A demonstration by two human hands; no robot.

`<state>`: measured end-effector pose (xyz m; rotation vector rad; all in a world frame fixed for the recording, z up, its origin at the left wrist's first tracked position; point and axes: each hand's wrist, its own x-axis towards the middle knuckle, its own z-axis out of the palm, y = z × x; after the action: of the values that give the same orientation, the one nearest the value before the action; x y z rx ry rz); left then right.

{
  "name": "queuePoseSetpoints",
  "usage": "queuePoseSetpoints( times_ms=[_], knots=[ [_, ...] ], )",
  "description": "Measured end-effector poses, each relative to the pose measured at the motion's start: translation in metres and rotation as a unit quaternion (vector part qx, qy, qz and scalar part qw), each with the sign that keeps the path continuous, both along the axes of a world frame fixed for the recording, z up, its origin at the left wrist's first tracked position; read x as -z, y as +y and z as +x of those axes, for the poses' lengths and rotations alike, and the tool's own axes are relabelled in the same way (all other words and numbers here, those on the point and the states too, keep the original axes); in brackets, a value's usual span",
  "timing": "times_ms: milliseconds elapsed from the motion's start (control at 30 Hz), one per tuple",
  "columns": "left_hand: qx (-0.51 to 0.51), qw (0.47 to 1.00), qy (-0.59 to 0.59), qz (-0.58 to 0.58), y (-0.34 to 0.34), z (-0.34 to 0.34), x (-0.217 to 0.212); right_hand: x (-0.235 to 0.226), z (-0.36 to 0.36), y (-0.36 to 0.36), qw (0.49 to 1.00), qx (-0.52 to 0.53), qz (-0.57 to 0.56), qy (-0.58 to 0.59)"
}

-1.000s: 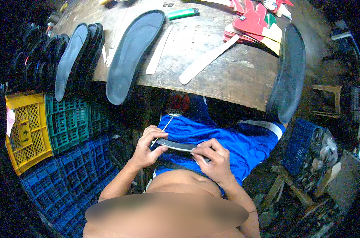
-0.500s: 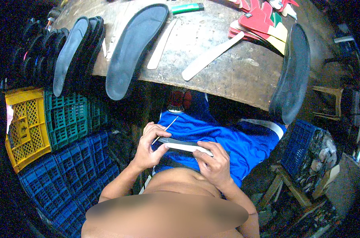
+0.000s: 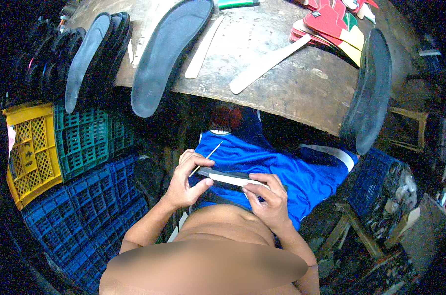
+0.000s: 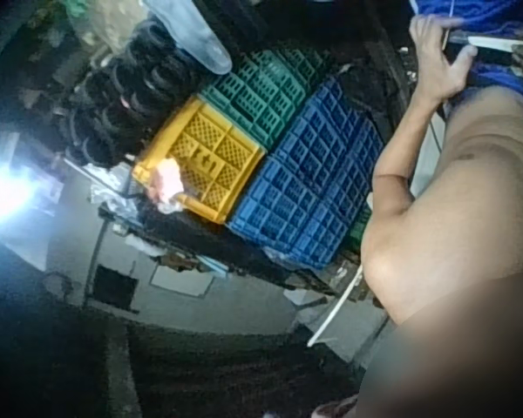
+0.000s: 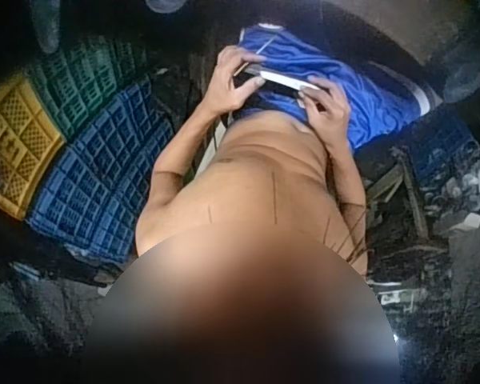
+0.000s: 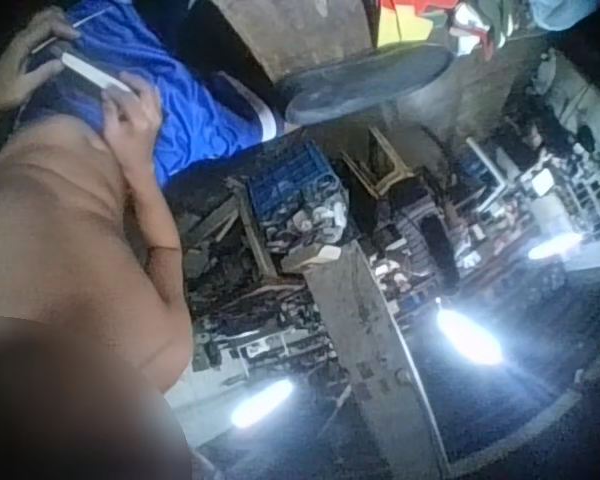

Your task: The person aligns a white paper template on a black slipper sole and uses a pointed tool to trace its outline. They then place a yellow insole onto the sole and continue tracing and adjusting the fit. The process repeats with additional soles and insoles on a cluttered workbench.

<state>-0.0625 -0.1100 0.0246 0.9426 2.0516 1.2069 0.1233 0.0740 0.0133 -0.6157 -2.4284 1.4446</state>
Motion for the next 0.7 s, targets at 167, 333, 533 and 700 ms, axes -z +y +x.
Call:
queuePoseSetpoints(
  times_ms=[167,333,533,700],
  knots=[
    [-0.021,0.999,0.02,-0.023,0.004,0.005,-0.004,0.0,0.001,-0.002,1.0,-0.001,-0.004,0.0],
    [-0.072,0.995,-0.007,-0.063,0.007,0.013,-0.005,0.005,0.008,0.004,1.0,-0.015,0.012,-0.005],
    [-0.1,0.99,-0.049,-0.088,0.008,0.015,-0.006,0.011,0.021,0.009,1.0,0.023,-0.007,-0.015],
    [-0.081,0.99,-0.052,-0.1,0.007,0.014,-0.005,0.013,0.025,0.009,0.999,0.027,-0.02,-0.017]
  ],
)
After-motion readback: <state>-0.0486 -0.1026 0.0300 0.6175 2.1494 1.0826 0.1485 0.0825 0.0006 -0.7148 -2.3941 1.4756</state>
